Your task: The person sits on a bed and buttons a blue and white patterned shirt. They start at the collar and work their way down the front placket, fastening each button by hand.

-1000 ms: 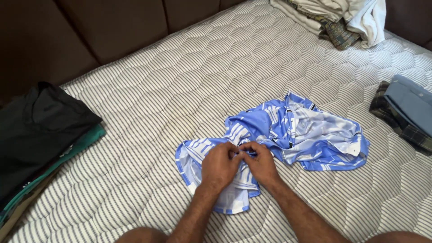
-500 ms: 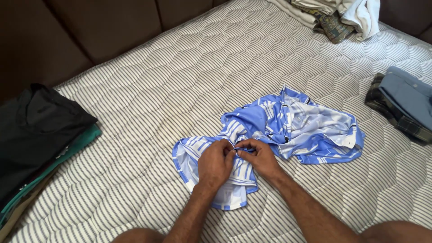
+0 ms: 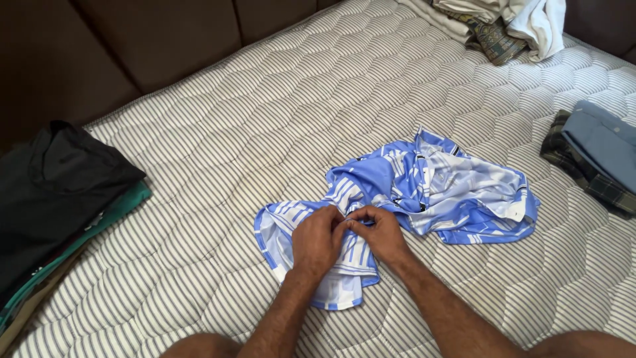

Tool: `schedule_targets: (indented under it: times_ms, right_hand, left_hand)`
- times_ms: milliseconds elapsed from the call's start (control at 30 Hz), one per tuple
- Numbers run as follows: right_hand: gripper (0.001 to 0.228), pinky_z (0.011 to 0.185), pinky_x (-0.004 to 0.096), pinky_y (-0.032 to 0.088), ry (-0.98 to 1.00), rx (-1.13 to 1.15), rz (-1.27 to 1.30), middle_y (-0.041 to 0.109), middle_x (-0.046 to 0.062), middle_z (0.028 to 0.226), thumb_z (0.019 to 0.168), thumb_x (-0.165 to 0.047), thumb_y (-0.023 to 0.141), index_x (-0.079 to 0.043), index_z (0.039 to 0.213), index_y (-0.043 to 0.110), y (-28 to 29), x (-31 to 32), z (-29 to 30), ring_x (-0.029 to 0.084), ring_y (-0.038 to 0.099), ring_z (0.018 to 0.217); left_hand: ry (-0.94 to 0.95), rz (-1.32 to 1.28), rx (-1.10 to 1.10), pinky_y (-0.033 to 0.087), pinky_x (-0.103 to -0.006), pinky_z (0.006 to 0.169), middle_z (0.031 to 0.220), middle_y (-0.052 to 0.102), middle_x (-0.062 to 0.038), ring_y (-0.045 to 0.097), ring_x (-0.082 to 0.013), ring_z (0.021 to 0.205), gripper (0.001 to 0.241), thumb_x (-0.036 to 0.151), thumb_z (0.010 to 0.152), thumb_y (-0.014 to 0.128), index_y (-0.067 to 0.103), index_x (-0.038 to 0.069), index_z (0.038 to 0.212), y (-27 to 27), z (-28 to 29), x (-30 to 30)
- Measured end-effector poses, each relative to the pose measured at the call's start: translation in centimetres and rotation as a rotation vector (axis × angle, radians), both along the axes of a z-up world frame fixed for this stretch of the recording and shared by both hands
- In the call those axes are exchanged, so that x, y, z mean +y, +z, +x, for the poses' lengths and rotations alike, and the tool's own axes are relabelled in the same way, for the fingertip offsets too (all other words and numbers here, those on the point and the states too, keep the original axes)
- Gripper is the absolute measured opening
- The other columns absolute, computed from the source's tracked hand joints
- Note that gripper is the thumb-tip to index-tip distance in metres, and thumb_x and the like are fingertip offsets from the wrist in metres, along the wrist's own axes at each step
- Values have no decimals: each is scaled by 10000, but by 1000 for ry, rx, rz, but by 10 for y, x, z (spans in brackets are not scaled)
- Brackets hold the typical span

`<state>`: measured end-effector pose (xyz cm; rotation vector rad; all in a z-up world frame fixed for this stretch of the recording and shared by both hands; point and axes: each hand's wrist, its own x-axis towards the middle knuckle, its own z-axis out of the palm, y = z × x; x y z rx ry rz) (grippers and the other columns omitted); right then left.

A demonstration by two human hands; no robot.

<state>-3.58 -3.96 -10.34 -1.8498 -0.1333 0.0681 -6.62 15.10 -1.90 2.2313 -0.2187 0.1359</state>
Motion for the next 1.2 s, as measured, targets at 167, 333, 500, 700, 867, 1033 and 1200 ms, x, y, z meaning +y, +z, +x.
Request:
schedule_targets:
  times_ms: [167, 333, 500, 700, 867, 1033, 1200]
  right_hand:
    - [138, 805, 256, 546, 35, 14, 5, 782, 30, 950, 848, -54, 781, -29, 984, 783, 16, 1, -5, 94, 689, 878]
    - [172, 747, 251, 537, 45, 64, 24, 776, 26, 960, 835, -41, 782, -32, 1007, 787, 19, 0, -9, 86, 670, 858]
    - [194, 768, 247, 557, 38, 60, 115, 774, 20, 985, 835, -49, 795, -36, 1027, 768, 1, 0, -4, 75, 690, 876]
    - [203, 732, 264, 515, -19, 100, 37, 770, 28, 989, 845, -48, 798, -47, 1047, 777, 23, 5, -14, 92, 636, 819]
    - [193, 765, 255, 535, -17, 93, 98, 770, 32, 988, 838, -35, 790, -40, 1030, 770, 4, -2, -10, 86, 663, 846]
    - [160, 772, 256, 552, -28, 99, 108, 775, 38, 982, 838, -21, 778, -27, 998, 774, 7, 2, -12, 92, 688, 858]
    - [146, 791, 261, 566, -49, 83, 119, 777, 49, 970, 842, -12, 773, -17, 988, 775, -6, -1, -7, 101, 702, 866]
  left_hand:
    - [16, 38, -5, 529, -473, 686, 840, 729, -94, 705, -334, 796, 185, 282, 883, 725, 690, 102, 859, -9, 3, -2]
    - [20, 67, -9, 529, -483, 696, 854, 728, -111, 702, -348, 810, 176, 273, 886, 711, 686, 99, 871, -8, 4, -3]
    - [33, -2, 111, 533, -495, 729, 875, 741, -132, 707, -358, 855, 185, 274, 907, 671, 683, 90, 907, 2, 5, -1]
    - [23, 60, 161, 527, -514, 751, 937, 730, -166, 702, -392, 881, 206, 271, 977, 583, 636, 74, 1010, 16, -1, -6]
    - [-32, 14, 135, 531, -505, 752, 958, 727, -169, 702, -389, 888, 189, 244, 983, 575, 623, 65, 1021, 17, -2, -6]
    - [-60, 34, 104, 533, -497, 747, 954, 720, -163, 701, -383, 885, 156, 212, 947, 619, 637, 64, 993, 13, -2, -6]
    - [-32, 70, 19, 537, -491, 745, 957, 695, -136, 691, -362, 886, 141, 190, 915, 647, 636, 68, 985, 5, -5, -9]
